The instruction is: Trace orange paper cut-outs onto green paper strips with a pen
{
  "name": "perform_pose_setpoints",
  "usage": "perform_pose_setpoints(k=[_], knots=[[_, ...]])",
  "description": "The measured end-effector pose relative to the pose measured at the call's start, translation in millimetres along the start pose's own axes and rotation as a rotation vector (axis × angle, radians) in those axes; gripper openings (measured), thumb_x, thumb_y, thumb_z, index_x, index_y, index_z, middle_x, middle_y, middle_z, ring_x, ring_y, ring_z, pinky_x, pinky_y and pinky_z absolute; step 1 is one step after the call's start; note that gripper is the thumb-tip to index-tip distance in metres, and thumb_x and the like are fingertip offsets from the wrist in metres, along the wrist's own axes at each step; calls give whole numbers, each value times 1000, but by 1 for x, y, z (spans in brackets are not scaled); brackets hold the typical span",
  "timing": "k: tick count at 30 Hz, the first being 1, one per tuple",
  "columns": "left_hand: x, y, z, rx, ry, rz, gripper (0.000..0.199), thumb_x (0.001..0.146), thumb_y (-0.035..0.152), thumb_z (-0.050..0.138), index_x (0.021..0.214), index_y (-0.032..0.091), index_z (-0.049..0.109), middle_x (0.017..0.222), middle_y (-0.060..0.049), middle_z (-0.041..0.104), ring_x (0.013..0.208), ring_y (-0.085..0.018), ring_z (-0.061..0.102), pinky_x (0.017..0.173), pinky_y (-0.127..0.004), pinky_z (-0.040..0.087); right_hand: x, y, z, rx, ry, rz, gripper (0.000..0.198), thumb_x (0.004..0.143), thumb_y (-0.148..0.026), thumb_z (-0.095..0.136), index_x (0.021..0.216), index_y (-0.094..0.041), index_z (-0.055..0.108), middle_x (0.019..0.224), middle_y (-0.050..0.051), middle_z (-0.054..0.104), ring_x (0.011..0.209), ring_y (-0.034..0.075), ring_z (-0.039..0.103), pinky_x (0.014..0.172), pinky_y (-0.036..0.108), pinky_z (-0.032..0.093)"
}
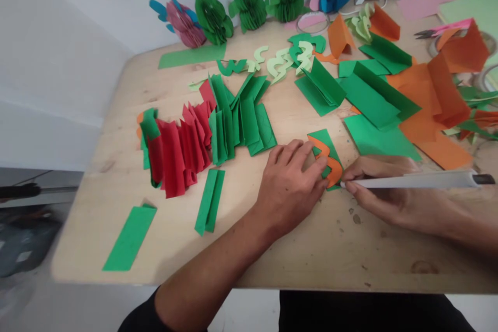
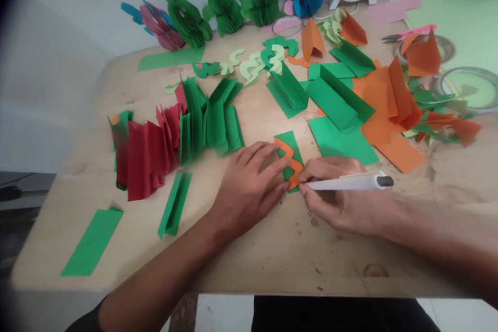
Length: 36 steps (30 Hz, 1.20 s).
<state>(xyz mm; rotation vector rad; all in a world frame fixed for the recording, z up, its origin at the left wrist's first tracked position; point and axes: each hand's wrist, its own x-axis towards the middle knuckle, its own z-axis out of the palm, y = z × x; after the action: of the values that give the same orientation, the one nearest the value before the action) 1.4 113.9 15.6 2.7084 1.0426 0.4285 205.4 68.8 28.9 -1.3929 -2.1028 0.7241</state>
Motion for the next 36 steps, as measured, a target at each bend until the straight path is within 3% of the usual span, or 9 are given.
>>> perform_pose_setpoints(k=[17, 36], knots=[[0, 0, 1, -1, 27, 15, 30, 92, 34, 52, 115, 18, 63, 129, -13, 58, 119, -30, 51, 97, -47, 42, 5, -2, -6, 41, 15, 25, 10, 87, -21, 53, 79, -21, 59, 66, -2, 63, 57, 10, 57, 52, 23, 41], [0, 0, 2, 2, 34, 19, 29, 92, 33, 53, 114, 18, 63, 128, -14, 58, 119, -31, 51, 96, -48, 42, 2, -2, -2, 61, 1, 39, 12, 88, -26, 52, 80, -23, 61, 67, -1, 63, 58, 12, 57, 52, 25, 41]])
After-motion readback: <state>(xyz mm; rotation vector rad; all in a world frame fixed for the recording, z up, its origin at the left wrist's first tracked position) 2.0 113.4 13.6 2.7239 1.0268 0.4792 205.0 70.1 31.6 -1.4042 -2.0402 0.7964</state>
